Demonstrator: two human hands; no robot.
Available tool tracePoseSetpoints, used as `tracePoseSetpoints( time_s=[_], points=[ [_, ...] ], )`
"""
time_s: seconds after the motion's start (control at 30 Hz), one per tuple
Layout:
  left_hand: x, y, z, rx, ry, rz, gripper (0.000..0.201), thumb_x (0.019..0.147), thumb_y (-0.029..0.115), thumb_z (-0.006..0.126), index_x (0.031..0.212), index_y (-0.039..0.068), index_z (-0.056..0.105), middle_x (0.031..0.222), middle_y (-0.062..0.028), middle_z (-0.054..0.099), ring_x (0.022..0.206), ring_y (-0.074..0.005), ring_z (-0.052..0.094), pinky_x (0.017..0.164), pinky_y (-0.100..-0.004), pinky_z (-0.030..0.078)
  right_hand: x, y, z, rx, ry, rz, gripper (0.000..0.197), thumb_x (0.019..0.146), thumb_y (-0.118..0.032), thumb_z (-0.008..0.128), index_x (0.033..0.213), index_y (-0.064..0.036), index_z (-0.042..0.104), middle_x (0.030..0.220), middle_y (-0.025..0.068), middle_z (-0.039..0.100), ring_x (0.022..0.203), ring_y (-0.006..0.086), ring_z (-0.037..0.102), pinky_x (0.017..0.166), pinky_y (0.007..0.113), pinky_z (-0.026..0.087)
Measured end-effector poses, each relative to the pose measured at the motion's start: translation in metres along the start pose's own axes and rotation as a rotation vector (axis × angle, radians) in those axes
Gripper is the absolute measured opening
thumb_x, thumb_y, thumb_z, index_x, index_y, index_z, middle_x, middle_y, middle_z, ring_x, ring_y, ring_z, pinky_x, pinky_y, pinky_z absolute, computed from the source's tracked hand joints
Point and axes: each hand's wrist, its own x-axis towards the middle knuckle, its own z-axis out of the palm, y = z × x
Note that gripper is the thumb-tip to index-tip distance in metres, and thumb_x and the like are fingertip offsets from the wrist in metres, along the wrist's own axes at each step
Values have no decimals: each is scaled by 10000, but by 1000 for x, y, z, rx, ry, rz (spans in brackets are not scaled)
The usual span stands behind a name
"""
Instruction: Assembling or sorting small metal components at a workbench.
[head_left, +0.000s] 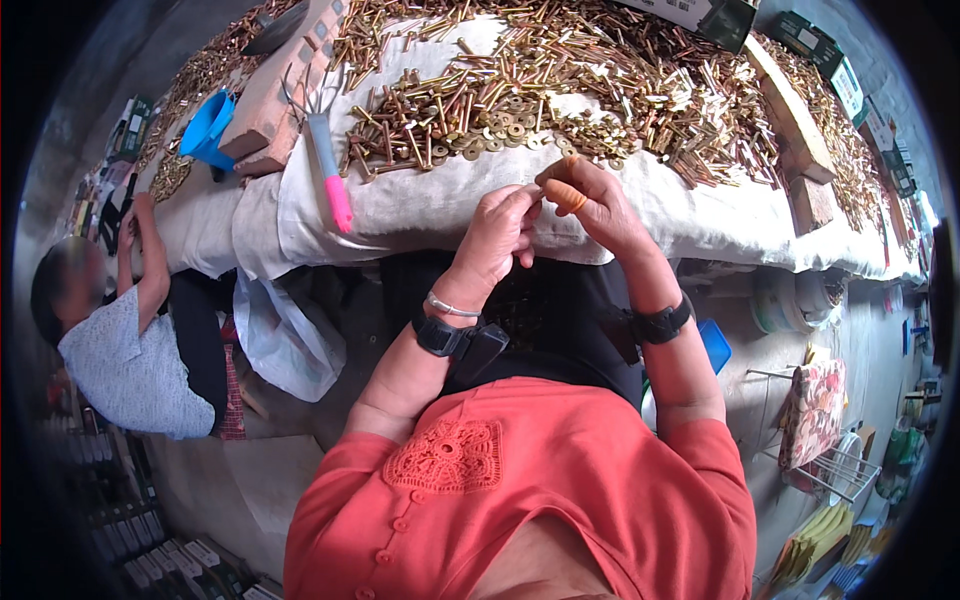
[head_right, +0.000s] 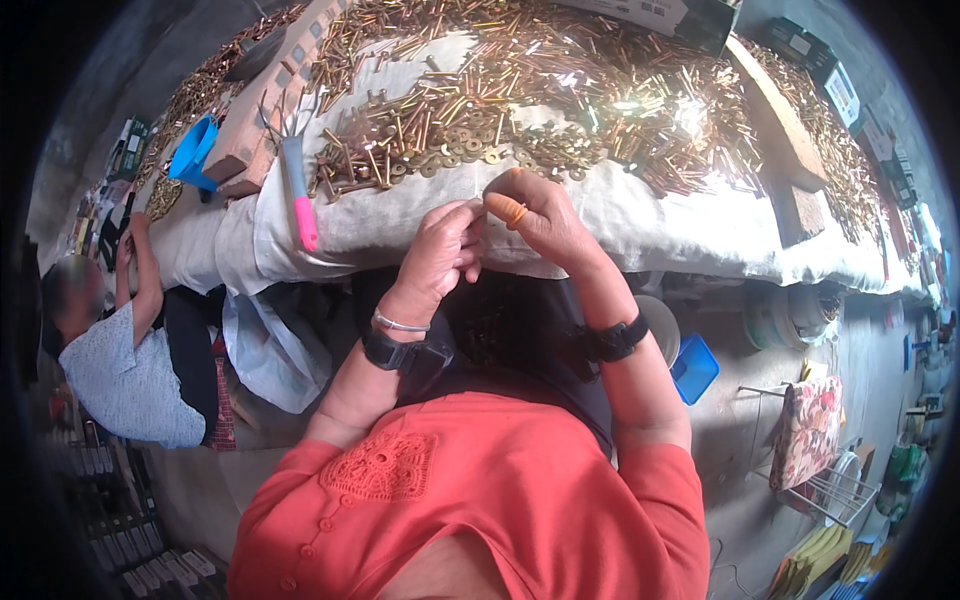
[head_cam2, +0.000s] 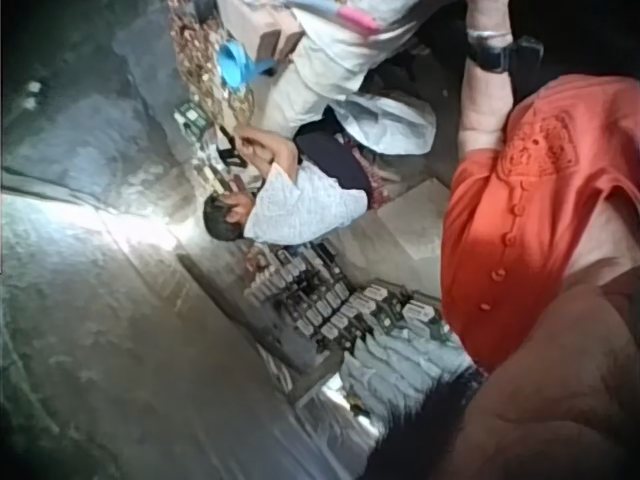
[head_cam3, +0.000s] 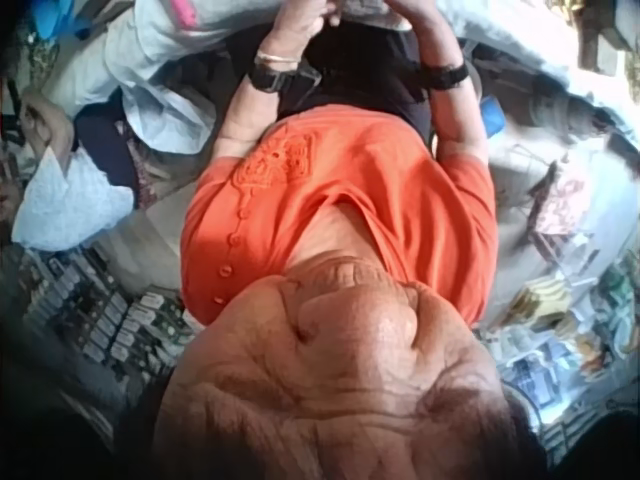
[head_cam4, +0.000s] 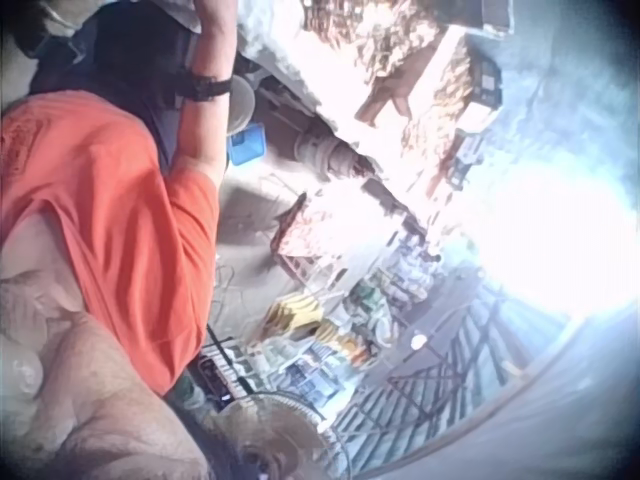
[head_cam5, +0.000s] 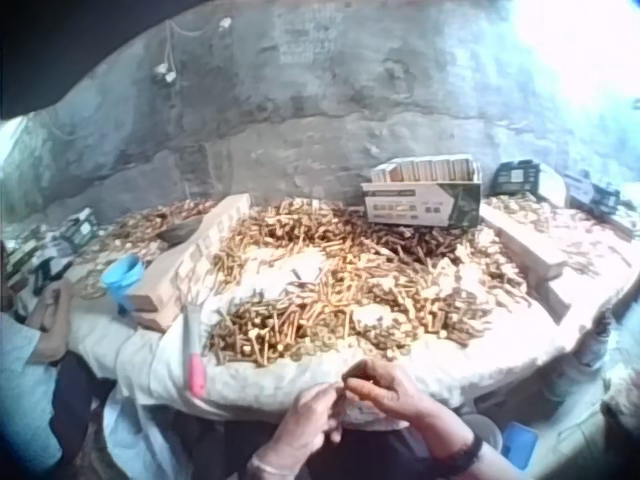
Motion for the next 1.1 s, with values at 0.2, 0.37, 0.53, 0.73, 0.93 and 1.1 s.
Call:
tracePoseSetpoints(
  time_s=[0.2, 0.37, 0.53, 0.73, 0.93, 1.1],
  points=[
    [1, -5, -4, 136, -44, -5, 234, 935, 266, 523, 858, 48, 555, 591, 51, 392, 410, -19, 361, 323, -213, 370, 2, 2, -3, -271, -21, 134, 281, 873, -259, 620, 863, 22, 631, 750, 97, 600, 673, 147, 554, 602, 313, 457],
    [5, -5, -26, 1268, -14, 623, 173, 890, 218, 547, 827, 66, 601, 716, -136, 545, 659, -364, 545, 638, -426, 467, -6, 21, -8, -52, 38, 113, 316, 908, -309, 589, 926, 5, 629, 722, 30, 573, 646, 110, 541, 570, 254, 434],
    [15, 31, -58, 1428, 659, 711, 173, 853, 226, 570, 844, 55, 546, 871, -175, 561, 771, -374, 595, 625, -477, 480, -2, 21, -13, -15, 74, 278, 254, 923, -278, 574, 942, -34, 643, 758, -6, 581, 632, 57, 509, 549, 215, 426],
    [39, 44, -77, 1676, 876, 396, 282, 840, 263, 591, 869, -13, 540, 860, -184, 605, 746, -359, 638, 658, -463, 522, 3, 16, -10, -11, 100, 329, 212, 909, -218, 593, 940, -13, 639, 736, 2, 579, 597, 64, 512, 524, 225, 425],
    [47, 45, -73, 1639, 895, 309, 289, 837, 269, 590, 876, -16, 562, 856, -204, 640, 763, -359, 651, 672, -459, 527, 0, 18, -6, -4, 122, 292, 184, 903, -184, 598, 940, -9, 640, 728, 0, 577, 578, 58, 504, 501, 220, 412],
    [53, 42, -81, 1537, 830, 257, 297, 821, 281, 596, 867, -13, 582, 850, -221, 651, 800, -373, 649, 691, -474, 520, -4, 18, -6, -13, 129, 268, 178, 900, -174, 597, 943, -8, 642, 718, -2, 574, 577, 56, 500, 503, 219, 407]
  ],
)
